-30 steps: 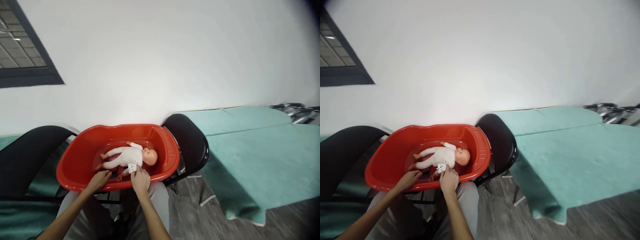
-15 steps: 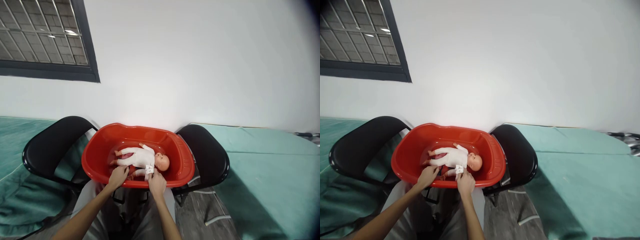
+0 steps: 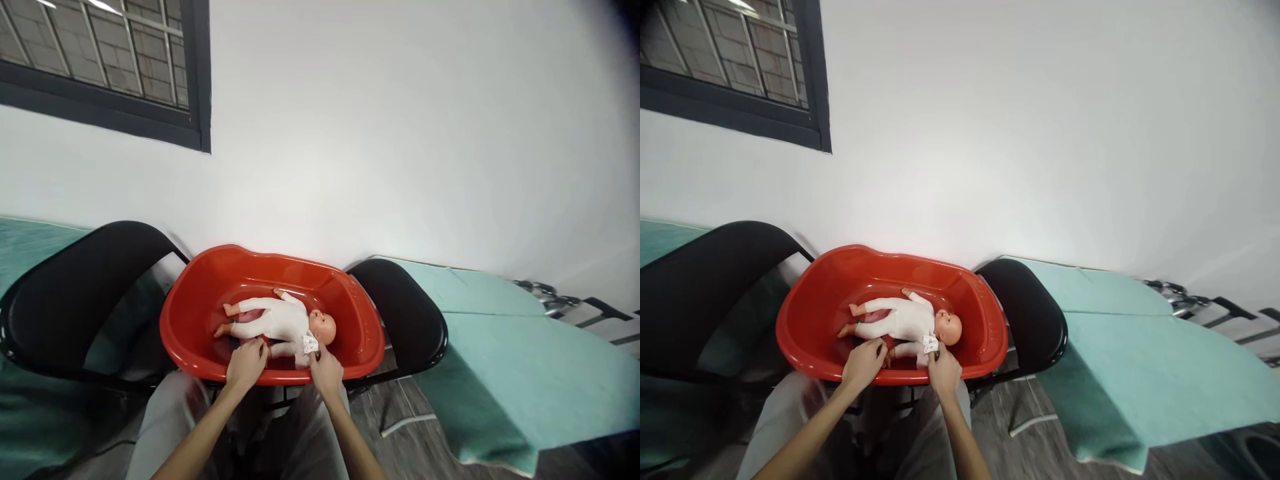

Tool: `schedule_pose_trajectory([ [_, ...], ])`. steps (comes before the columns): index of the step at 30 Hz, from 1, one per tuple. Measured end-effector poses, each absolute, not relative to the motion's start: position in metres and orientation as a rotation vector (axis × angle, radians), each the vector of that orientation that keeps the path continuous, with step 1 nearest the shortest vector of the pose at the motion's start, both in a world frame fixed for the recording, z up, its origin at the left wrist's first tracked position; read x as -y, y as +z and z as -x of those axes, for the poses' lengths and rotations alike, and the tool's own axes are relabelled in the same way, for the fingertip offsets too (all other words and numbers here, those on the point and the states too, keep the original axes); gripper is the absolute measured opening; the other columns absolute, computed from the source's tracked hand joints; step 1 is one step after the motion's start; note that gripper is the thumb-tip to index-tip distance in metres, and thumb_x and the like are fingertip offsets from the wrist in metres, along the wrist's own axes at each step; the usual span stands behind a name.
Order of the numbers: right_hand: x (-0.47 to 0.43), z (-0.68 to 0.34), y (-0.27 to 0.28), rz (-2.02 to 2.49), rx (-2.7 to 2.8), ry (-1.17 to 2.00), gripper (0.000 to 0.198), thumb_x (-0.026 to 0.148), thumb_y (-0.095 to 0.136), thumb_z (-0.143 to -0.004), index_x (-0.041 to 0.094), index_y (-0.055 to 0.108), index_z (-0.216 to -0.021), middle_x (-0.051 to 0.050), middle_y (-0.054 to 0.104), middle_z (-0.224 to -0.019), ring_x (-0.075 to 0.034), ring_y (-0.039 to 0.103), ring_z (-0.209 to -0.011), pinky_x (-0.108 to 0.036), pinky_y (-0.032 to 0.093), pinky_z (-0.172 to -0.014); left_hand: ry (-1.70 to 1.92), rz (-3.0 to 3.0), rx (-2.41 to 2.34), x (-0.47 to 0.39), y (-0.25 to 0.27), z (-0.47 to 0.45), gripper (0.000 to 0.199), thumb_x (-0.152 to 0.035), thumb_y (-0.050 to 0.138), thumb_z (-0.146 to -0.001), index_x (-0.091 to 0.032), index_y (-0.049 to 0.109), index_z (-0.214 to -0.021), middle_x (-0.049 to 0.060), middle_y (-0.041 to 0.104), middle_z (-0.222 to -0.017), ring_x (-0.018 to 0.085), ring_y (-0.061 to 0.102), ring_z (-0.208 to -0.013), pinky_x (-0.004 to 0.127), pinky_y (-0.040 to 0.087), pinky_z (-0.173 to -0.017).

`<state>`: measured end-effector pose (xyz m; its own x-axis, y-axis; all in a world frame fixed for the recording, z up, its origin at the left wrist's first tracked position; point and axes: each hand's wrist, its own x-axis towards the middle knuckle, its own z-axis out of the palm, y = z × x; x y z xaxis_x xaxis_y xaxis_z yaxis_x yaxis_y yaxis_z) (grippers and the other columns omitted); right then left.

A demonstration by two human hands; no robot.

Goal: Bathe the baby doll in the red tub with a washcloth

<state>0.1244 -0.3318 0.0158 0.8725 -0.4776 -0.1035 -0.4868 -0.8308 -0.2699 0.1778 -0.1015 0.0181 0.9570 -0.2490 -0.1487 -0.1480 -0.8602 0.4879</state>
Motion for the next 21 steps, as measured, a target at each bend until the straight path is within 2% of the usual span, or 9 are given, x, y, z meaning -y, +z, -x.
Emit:
schedule_pose_trajectory([
  [5, 0.376, -0.151, 0.015, 2.372, -0.627, -0.016, 0.042, 0.036, 0.055, -0.093, 0.016, 0.077, -0.124, -0.009, 0.08, -0.103, -0.025, 0.074, -0.093, -0.025, 0.053, -0.079, -0.285, -2.593, 0.32, 0.1, 0.022, -0.179, 0.033, -0.029, 0.043, -0.109, -0.021, 0.073, -0.099, 0.006, 0.08, -0.109, 0.023, 0.075, -0.095, 0.032, 0.046, -0.077],
  [9, 0.427, -0.178, 0.026, 2.225, -0.725, -0.145, 0.04, 0.028, 0.053, -0.09, 0.01, 0.076, -0.118, -0.011, 0.079, -0.11, -0.024, 0.074, -0.097, -0.023, 0.052, -0.075, -0.333, -2.61, 0.329, 0.1, 0.024, -0.179, 0.033, -0.028, 0.042, -0.11, -0.021, 0.073, -0.099, 0.006, 0.079, -0.11, 0.023, 0.075, -0.095, 0.032, 0.045, -0.077],
  [15, 0.465, -0.218, 0.025, 2.303, -0.94, -0.061, 0.041, 0.023, 0.05, -0.094, 0.01, 0.073, -0.127, -0.014, 0.076, -0.123, -0.022, 0.072, -0.109, -0.021, 0.05, -0.08, -0.387, -2.655, 0.314, 0.101, 0.024, -0.179, 0.033, -0.03, 0.043, -0.111, -0.021, 0.073, -0.102, 0.005, 0.079, -0.107, 0.022, 0.074, -0.095, 0.03, 0.042, -0.073],
  [18, 0.464, -0.234, 0.007, 2.28, -0.948, 0.045, 0.041, 0.028, 0.055, -0.094, 0.015, 0.074, -0.128, -0.012, 0.076, -0.123, -0.022, 0.073, -0.111, -0.022, 0.052, -0.086, -0.387, -2.675, 0.309, 0.102, 0.021, -0.18, 0.032, -0.03, 0.043, -0.11, -0.021, 0.073, -0.104, 0.005, 0.078, -0.109, 0.023, 0.074, -0.097, 0.031, 0.041, -0.072],
  [21, 0.461, -0.241, -0.012, 2.238, -1.011, 0.121, 0.047, 0.035, 0.058, -0.095, 0.012, 0.07, -0.134, -0.016, 0.074, -0.127, -0.025, 0.074, -0.11, -0.024, 0.054, -0.084, -0.391, -2.704, 0.291, 0.104, 0.019, -0.179, 0.031, -0.029, 0.043, -0.11, -0.022, 0.072, -0.102, 0.004, 0.078, -0.106, 0.023, 0.074, -0.096, 0.03, 0.04, -0.072],
])
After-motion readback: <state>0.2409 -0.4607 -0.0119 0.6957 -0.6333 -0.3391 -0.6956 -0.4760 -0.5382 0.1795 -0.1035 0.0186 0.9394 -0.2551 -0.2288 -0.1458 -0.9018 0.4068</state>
